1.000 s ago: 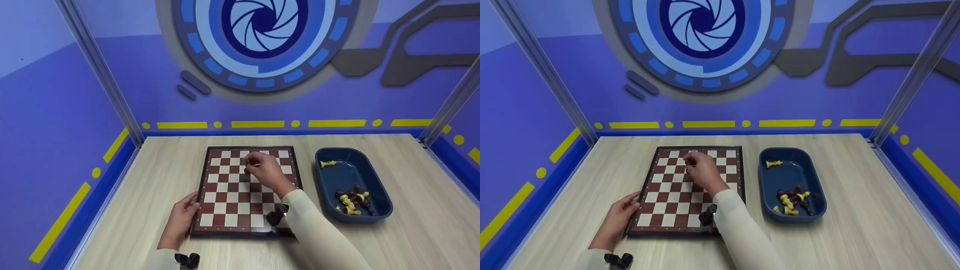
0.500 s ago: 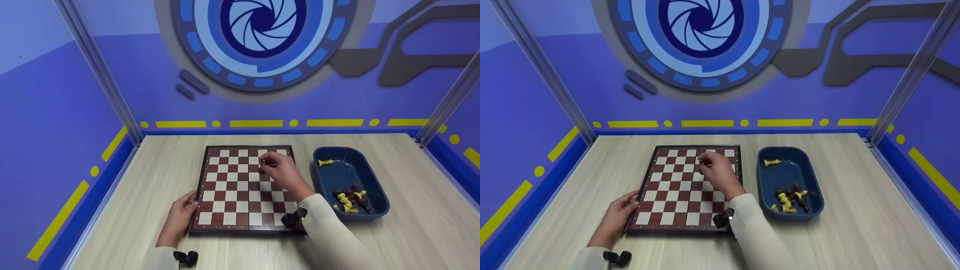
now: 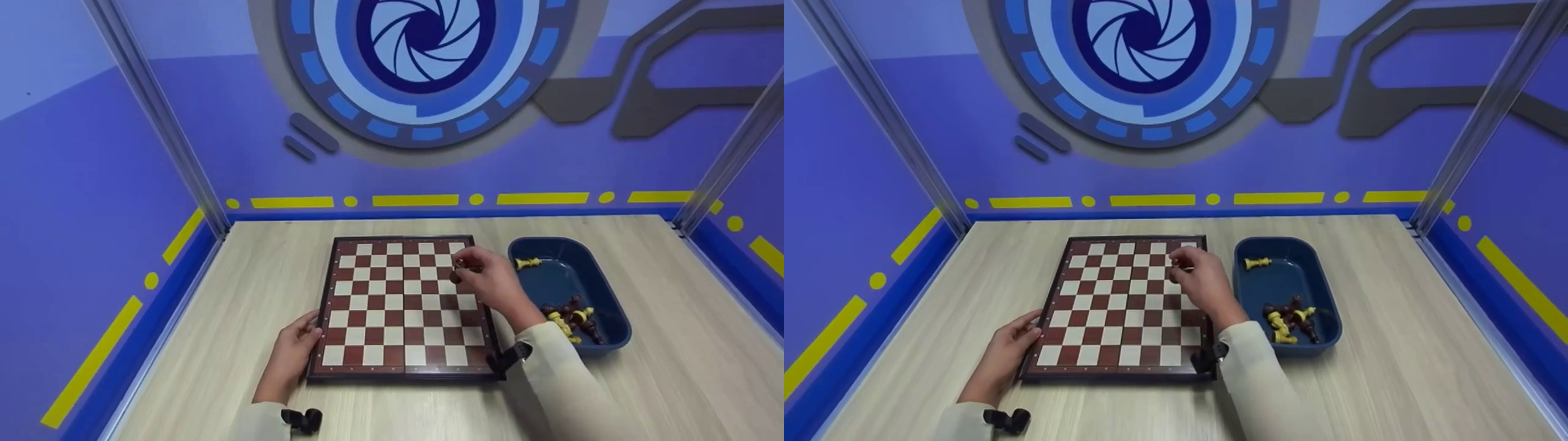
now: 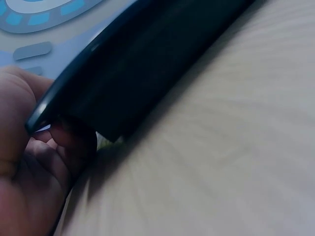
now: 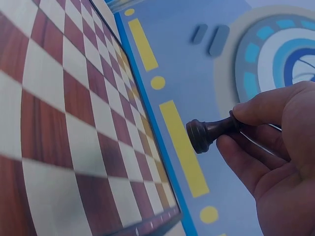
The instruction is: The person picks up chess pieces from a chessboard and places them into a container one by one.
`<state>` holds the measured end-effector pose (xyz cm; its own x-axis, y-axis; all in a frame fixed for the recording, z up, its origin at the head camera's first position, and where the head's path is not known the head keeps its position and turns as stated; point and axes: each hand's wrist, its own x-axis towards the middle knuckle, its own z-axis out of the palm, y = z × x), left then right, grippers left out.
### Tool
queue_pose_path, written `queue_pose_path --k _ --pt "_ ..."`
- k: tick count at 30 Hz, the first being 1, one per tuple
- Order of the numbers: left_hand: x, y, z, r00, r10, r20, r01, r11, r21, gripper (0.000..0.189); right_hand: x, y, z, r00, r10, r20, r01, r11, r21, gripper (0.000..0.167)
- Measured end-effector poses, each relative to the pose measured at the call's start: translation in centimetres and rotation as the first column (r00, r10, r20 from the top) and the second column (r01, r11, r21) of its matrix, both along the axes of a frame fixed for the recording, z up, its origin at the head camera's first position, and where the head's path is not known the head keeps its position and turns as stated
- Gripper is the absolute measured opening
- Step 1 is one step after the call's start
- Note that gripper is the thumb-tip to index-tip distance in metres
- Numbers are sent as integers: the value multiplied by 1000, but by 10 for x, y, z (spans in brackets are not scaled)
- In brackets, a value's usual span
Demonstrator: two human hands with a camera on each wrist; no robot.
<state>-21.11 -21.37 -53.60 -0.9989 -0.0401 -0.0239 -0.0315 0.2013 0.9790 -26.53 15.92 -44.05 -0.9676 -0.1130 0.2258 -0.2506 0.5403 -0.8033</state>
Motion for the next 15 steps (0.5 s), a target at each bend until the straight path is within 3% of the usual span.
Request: queue_pose_path --k 6,15 --pt "0 -2 1 1000 -4 -3 4 1000 13 44 0 17 -2 1000 -12 28 13 999 -33 24" --pt "0 -1 -2 999 -9 -31 9 1000 7 44 0 42 -1 996 -87 -28 87 996 5 22"
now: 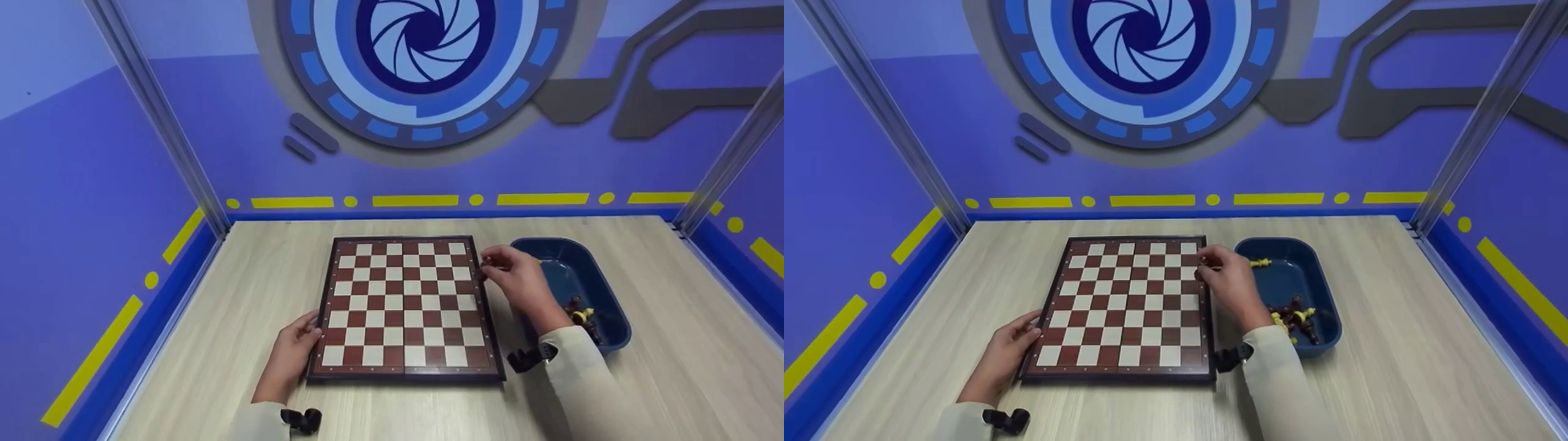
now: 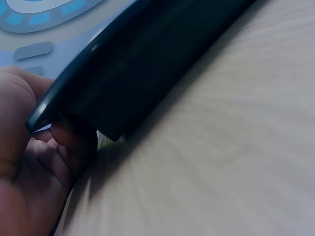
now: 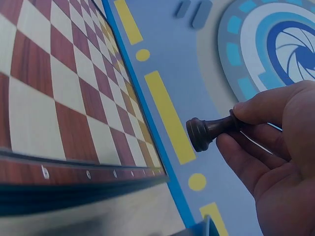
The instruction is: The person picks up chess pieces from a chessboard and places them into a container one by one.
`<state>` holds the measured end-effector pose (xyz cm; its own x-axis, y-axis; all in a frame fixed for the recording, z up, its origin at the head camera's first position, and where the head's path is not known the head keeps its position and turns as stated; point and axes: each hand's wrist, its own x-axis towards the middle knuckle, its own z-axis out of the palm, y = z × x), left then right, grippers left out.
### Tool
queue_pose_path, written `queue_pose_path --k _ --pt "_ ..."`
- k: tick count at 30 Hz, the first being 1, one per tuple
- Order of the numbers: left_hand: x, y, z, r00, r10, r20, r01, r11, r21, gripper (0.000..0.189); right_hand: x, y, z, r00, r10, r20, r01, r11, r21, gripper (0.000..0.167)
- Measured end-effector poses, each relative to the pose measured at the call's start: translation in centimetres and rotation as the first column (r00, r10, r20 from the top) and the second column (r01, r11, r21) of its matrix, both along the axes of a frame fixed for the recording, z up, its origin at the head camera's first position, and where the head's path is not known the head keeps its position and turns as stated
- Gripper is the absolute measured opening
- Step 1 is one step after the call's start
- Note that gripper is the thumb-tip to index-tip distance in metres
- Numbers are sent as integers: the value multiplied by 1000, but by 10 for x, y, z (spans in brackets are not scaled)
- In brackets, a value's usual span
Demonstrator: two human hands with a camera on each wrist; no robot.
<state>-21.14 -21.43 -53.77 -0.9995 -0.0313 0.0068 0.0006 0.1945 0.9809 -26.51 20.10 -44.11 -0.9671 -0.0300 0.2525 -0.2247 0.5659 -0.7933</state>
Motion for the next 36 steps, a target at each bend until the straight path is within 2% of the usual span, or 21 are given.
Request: queue_pose_path --k 6,12,17,26,36 --pt "-1 -1 -1 1000 2 15 -2 1000 -9 44 3 16 1 1000 -31 -3 31 999 30 23" --pt "-2 0 0 1000 10 22 -10 1000 -1 43 7 31 7 999 -43 23 43 999 -5 26" --pt "-2 0 0 1000 17 25 -17 1000 -5 44 9 42 9 998 -64 16 64 998 11 25" --pt "-2 -1 -3 1000 12 14 -12 1000 -28 44 13 61 7 994 -106 10 106 994 34 28" --pt "-1 -1 -2 1000 14 11 -14 1000 -11 44 16 70 1 991 -129 18 128 989 68 29"
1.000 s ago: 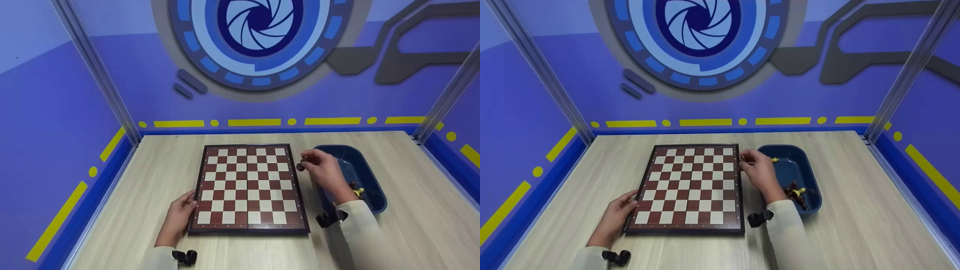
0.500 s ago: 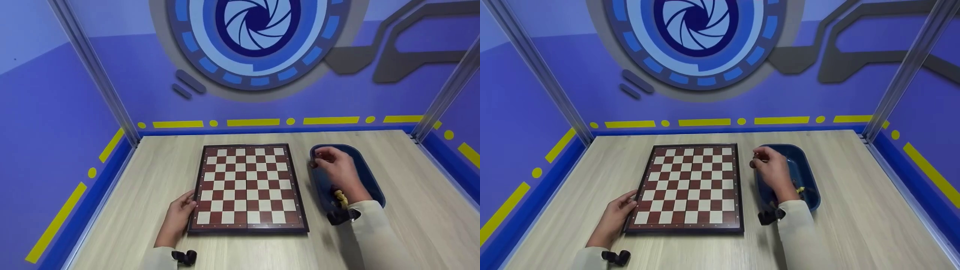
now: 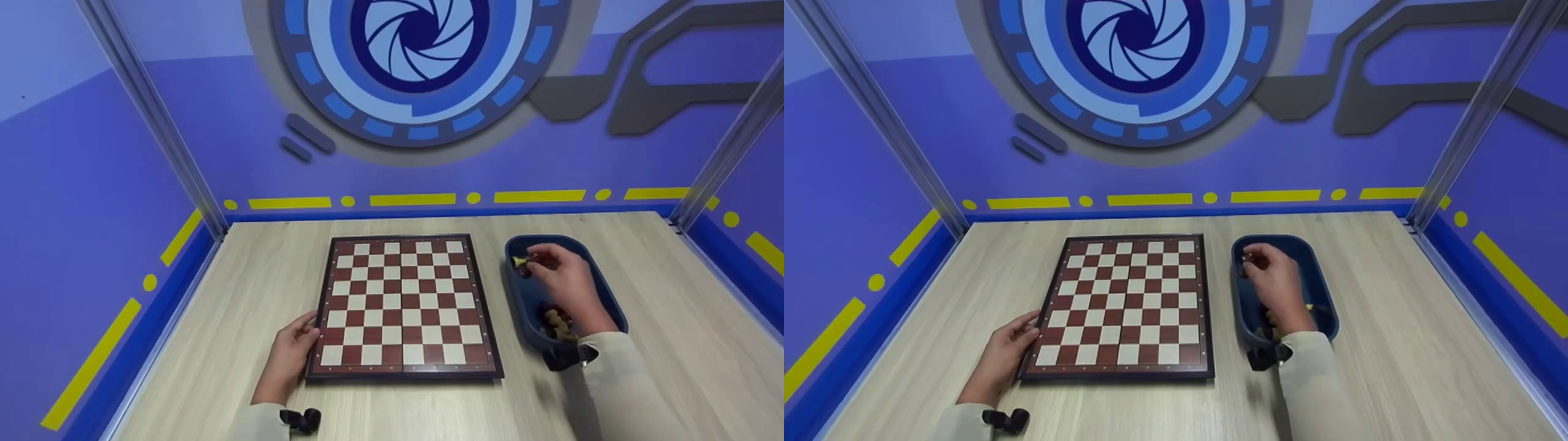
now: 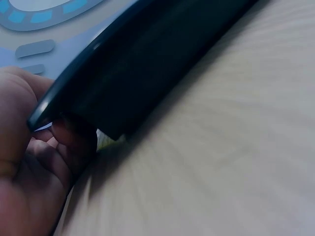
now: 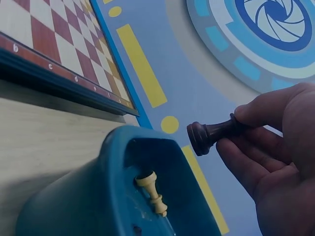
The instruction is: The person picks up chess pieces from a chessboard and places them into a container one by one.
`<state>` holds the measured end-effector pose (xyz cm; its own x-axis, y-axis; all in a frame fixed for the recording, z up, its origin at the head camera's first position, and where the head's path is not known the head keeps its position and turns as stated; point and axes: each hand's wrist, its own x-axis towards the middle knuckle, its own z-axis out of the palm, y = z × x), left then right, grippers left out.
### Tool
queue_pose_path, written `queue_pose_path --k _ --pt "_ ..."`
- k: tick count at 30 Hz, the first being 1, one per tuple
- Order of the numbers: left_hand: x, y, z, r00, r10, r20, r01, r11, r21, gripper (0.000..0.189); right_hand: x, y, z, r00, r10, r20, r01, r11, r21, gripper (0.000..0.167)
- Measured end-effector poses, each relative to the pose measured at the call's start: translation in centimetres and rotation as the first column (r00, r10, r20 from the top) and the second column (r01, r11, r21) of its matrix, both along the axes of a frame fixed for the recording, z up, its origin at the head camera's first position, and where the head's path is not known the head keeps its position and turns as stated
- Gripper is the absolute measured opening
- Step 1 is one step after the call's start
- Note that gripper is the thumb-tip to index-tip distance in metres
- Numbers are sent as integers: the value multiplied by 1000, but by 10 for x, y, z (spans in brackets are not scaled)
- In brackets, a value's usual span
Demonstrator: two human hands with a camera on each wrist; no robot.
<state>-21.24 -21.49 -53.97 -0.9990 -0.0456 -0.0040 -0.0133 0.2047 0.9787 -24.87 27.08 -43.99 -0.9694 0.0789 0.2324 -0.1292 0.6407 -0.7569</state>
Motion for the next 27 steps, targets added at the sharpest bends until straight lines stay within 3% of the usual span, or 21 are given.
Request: queue_pose_path --k 10,27 --pt "0 0 1 1000 6 1 -6 1000 4 42 4 6 -3 994 -9 106 14 999 -44 34" --pt "-2 0 -1 1000 29 9 -29 1000 1 41 5 4 -8 999 -28 31 26 999 35 33"
